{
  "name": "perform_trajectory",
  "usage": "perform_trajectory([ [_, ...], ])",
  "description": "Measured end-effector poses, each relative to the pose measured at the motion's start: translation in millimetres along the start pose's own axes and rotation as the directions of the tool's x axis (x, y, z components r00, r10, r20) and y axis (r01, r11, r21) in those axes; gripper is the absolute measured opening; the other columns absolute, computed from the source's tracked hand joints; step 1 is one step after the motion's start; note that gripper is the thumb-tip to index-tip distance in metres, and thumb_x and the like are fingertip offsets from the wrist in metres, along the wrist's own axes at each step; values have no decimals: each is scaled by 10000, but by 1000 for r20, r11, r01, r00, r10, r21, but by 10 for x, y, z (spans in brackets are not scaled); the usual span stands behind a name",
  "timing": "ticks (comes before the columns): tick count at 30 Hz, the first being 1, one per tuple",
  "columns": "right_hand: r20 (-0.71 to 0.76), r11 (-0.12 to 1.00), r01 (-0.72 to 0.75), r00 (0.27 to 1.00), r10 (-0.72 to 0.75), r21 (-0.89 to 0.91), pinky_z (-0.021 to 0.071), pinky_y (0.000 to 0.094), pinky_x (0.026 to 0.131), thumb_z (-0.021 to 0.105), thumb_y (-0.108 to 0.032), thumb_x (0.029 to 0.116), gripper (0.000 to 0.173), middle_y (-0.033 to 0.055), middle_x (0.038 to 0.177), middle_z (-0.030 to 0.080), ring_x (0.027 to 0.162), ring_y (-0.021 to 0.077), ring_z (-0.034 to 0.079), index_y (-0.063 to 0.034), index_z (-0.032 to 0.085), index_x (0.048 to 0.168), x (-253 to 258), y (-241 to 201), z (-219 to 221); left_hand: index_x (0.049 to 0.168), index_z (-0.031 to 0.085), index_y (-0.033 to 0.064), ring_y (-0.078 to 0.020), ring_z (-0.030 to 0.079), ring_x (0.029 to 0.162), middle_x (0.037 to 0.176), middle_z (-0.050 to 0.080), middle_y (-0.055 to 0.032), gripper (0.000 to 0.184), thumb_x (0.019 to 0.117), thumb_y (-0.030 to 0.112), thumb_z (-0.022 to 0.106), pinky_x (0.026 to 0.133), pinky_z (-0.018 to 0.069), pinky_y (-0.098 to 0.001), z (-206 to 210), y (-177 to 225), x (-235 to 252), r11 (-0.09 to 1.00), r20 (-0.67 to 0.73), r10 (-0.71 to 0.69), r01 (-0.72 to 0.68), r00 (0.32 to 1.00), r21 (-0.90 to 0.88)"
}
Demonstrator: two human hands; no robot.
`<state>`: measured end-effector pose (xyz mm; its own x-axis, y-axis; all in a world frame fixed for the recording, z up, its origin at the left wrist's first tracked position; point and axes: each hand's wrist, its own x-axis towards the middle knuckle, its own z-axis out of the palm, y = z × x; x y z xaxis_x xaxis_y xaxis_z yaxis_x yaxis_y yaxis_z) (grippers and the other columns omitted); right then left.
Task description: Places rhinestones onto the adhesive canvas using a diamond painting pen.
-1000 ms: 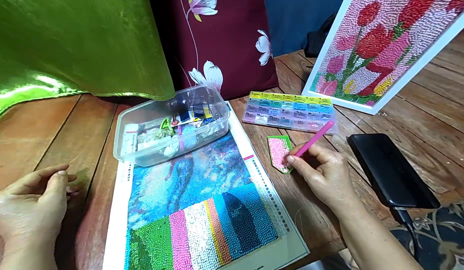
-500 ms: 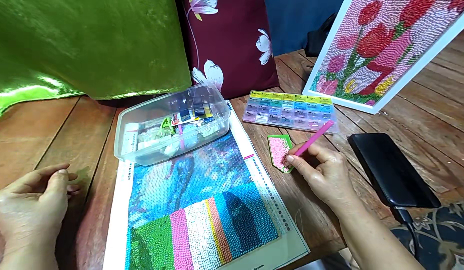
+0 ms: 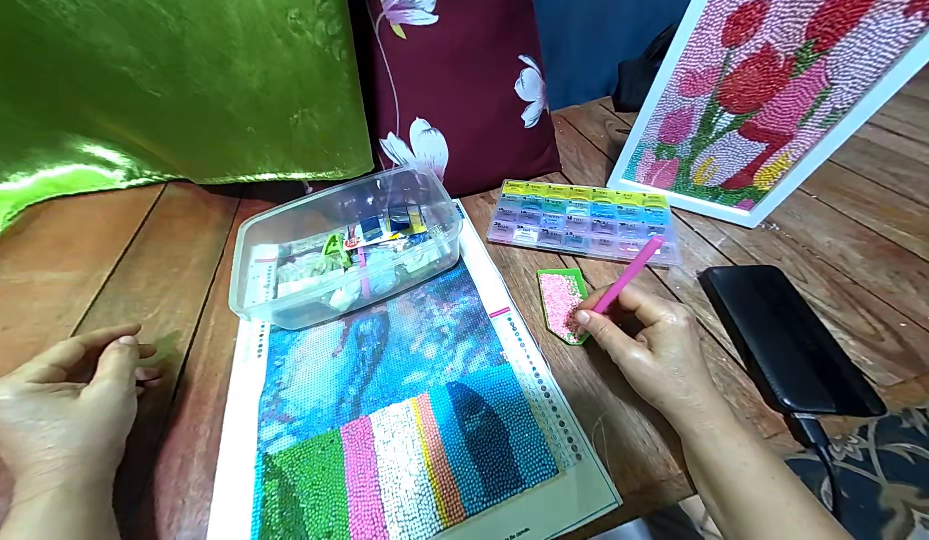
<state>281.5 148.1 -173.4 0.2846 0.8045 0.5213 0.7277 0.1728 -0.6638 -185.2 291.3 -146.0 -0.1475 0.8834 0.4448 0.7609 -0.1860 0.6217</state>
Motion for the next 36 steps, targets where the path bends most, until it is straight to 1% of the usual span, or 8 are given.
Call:
perform_trajectory([
  [4, 3, 1000, -7, 1000, 7, 3, 414, 92, 570, 646, -163, 909, 90, -65, 719, 593, 626, -61, 523, -90, 693, 887, 0, -4, -3, 1198, 619, -110, 3, 518, 602, 844, 626, -118, 336, 1062, 163, 479, 578, 461, -164, 8, 15, -3, 1000, -6, 2, -2, 1000, -9],
  [12, -6, 1000, 8, 1000, -8, 18, 442, 93, 589, 651, -154, 919, 95, -51, 731, 625, 639, -57, 551, -79, 709, 914, 3, 12, 7, 1210, 617, -106, -4, 516, 605, 859, 631, -124, 349, 1064, 180, 478, 577, 458, -175, 7, 20, -5, 1000, -9, -12, 12, 1000, 1],
  [20, -7, 1000, 3, 1000, -3, 23, 444, 90, 604, 653, -155, 919, 94, -48, 747, 630, 656, -62, 556, -77, 706, 912, 3, 2, 2, 1219, 618, -96, 2, 518, 609, 866, 629, -113, 341, 1068, 173, 474, 579, 460, -172, 6, 30, -6, 999, -5, -34, 34, 999, -11],
  [24, -1, 993, -32, 999, 32, 115, 453, 96, 562, 648, -122, 920, 76, -57, 744, 629, 617, -58, 552, -69, 701, 932, 9, -14, -1, 1204, 616, -113, -39, 504, 635, 867, 634, -151, 342, 1062, 166, 478, 609, 454, -221, -7, 54, -19, 1000, -9, -19, 19, 1000, 11],
  [28, 6, 968, -72, 997, 73, 241, 464, 99, 542, 658, -97, 919, 46, -70, 758, 641, 601, -53, 558, -77, 691, 944, 14, -99, 9, 1197, 631, -75, -17, 513, 630, 867, 646, -106, 339, 1050, 189, 477, 609, 465, -218, -12, 56, -35, 1000, -14, -14, 14, 1000, 20],
  [29, 9, 964, -66, 998, 66, 258, 462, 96, 547, 657, -99, 917, 45, -73, 762, 641, 610, -55, 559, -78, 688, 943, 14, -136, 29, 1202, 631, -79, -33, 504, 641, 877, 643, -122, 326, 1059, 172, 480, 624, 459, -234, -11, 114, -49, 999, -19, -33, 34, 999, 19],
  [33, 58, 972, -19, 998, 6, 236, 485, 87, 609, 656, -148, 905, 63, -93, 777, 645, 673, -76, 582, -98, 694, 916, 7, -309, 151, 1200, 637, -80, -92, 540, 665, 913, 660, -167, 312, 1059, 148, 478, 666, 490, -309, -8, 183, -51, 998, -17, -59, 59, 998, 33],
  [36, 102, 977, 11, 994, -33, 214, 464, 83, 585, 649, -181, 908, 82, -104, 739, 620, 639, -85, 552, -115, 696, 898, -5, -392, 259, 1193, 649, -75, -125, 570, 666, 922, 674, -182, 299, 1046, 136, 496, 666, 512, -343, -6, 163, -38, 998, -20, -56, 56, 998, 30],
])
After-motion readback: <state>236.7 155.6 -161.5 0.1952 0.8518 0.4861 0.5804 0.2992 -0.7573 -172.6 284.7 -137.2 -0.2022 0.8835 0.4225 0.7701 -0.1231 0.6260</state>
